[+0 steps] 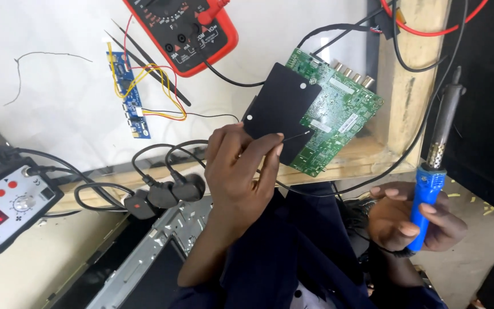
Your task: Repairing a television circuit board using a soldering iron and solder wire
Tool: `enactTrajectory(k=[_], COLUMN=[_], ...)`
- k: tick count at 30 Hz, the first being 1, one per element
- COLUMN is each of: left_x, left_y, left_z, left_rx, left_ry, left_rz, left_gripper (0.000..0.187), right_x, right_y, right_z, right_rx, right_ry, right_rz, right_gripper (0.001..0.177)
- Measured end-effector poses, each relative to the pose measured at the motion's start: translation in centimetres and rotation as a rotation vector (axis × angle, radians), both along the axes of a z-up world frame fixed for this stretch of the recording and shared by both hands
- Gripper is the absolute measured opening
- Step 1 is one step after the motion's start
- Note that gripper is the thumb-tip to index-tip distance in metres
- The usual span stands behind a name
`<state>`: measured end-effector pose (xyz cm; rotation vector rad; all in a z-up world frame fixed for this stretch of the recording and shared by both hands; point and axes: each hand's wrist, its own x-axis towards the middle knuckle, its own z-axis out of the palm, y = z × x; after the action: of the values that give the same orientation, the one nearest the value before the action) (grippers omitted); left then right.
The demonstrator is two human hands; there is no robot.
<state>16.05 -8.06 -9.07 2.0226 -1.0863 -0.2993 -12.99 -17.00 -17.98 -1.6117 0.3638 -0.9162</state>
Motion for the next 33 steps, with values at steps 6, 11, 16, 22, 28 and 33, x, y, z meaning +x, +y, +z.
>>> enactTrajectory(k=[6, 11, 16, 22, 28, 33], left_x=[0.7, 2.8, 4.3, 5.4, 5.7, 5.6], left_y=[-0.5, -1.2, -2.2, -3.8, -5.0, -4.9], left_z=[-0.4, 0.4, 0.7, -0.5, -1.2, -0.5], left_rx=[0.035, 0.087, 0.179, 0.255, 0.213, 0.182], left_ry=[0.029, -0.126, -0.216, -0.22, -0.229, -0.16], left_rz=[-0.092, -0.416, -0.551, -0.684, -0.749, -0.737], left_gripper=[0.006, 0.016, 0.008, 0.025, 0.019, 0.016], right_x=[4.1, 3.6, 3.0, 2.2, 2.3, 3.3], right_y=[0.8, 0.7, 1.6, 0.9, 1.1, 1.0], right_z=[0.5, -0.7, -0.9, -1.5, -1.0, -1.0], right_rx=[-0.045, 0.015, 0.133, 0.101, 0.107, 0.024], right_ry=[-0.067, -0.105, -0.012, -0.04, 0.012, 0.001], right_rz=[-0.412, -0.406, -0.492, -0.539, -0.6, -0.673], right_gripper=[0.028, 0.045, 0.051, 0.042, 0.041, 0.038])
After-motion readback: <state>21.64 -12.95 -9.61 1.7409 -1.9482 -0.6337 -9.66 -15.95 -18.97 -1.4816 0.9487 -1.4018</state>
